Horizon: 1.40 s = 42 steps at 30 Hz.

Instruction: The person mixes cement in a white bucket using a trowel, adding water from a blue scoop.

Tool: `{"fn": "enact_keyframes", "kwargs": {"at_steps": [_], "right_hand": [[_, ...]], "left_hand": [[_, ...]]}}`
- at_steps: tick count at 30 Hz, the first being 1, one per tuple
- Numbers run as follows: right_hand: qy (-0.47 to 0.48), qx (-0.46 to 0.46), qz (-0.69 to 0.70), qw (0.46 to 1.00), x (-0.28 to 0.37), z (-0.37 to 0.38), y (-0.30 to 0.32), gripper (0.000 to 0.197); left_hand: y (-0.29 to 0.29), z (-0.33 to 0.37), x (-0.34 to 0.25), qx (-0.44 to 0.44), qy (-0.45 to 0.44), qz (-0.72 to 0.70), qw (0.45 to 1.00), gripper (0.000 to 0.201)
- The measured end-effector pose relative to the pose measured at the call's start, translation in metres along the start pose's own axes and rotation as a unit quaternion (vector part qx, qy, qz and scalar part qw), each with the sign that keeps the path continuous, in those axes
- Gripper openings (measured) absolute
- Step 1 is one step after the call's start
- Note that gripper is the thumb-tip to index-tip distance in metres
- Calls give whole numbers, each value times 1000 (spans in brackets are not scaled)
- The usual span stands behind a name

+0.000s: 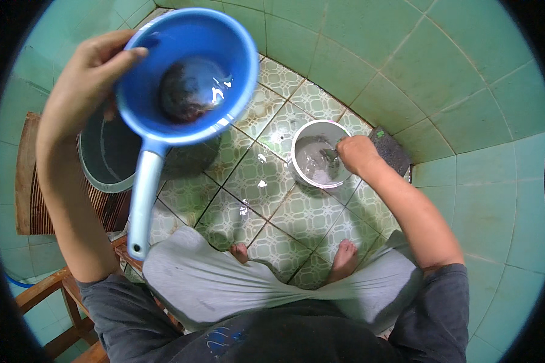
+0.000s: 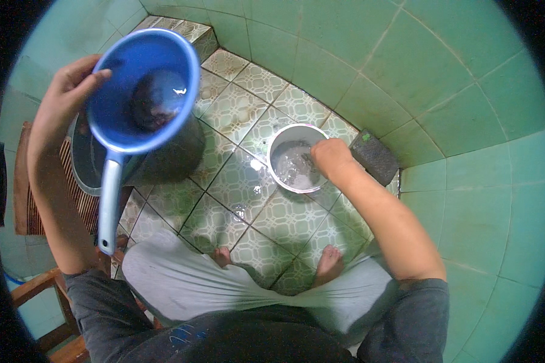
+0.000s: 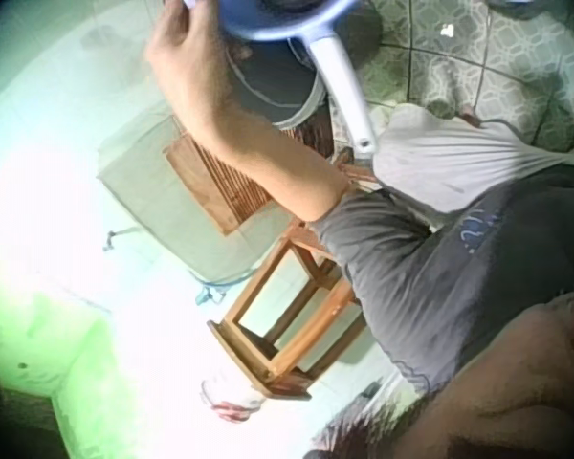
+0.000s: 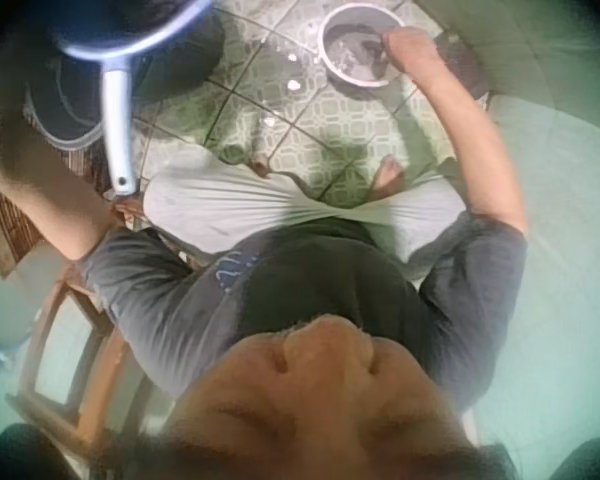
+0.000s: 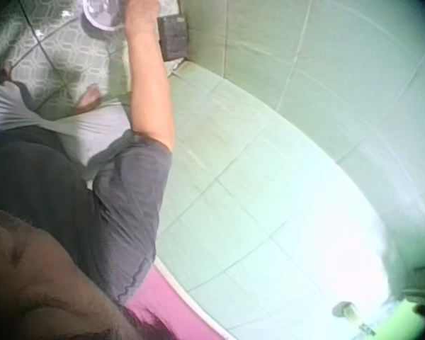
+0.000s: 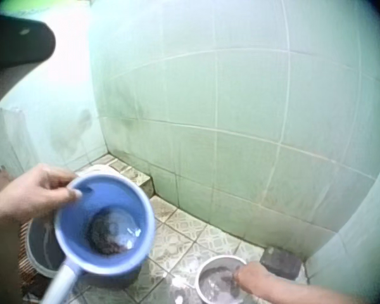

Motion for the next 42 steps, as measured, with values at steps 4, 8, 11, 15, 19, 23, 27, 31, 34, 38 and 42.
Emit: {"fn": "enact_keyframes", "kwargs": {"at_steps": [4,8,11,15,19,23,27,31,34,38,42], "right_hand": [[6,24,29,999,16,1,-14,16],[-46,103,86,990,10,-2,3,21],[-90,112,92,985,7,-4,-5,22],[-83,158,134,975,28,3,-5,25],[-113,118,222,961,24,5,-11,34],[-154,90,214,961,16,9,-6,29],[-114,52,155,980,19,21,-12,21],[-21,-8,120,993,30,23,-14,22],[-1,26,97,995,30,16,-12,21],[-26,-28,51,998,23,17,-6,19],[9,-26,53,998,33,25,-17,18]], "left_hand": [[-48,-17,-36,109,34,4,993,33],[-98,-27,-32,184,23,-34,982,29],[-137,-29,-20,216,-13,-16,976,27],[-178,-37,19,260,-26,43,964,29],[-206,-47,52,302,-4,48,952,31],[-223,-52,82,348,53,82,932,31],[-231,-54,113,364,61,76,926,30],[-246,-58,156,364,41,75,927,31],[-253,-62,174,388,99,68,914,31],[-266,-67,197,415,85,62,904,32],[-273,-71,201,436,81,73,893,32]]}}
Point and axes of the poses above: each hand's wrist, its own z-axis towards the middle knuckle, its own y-axis out of the back of the hand, x = y × z, the point moved 4 cm from there along z, towards the middle knuckle, and after that the axes turned 2 degrees about x, right-handed, at the moved point
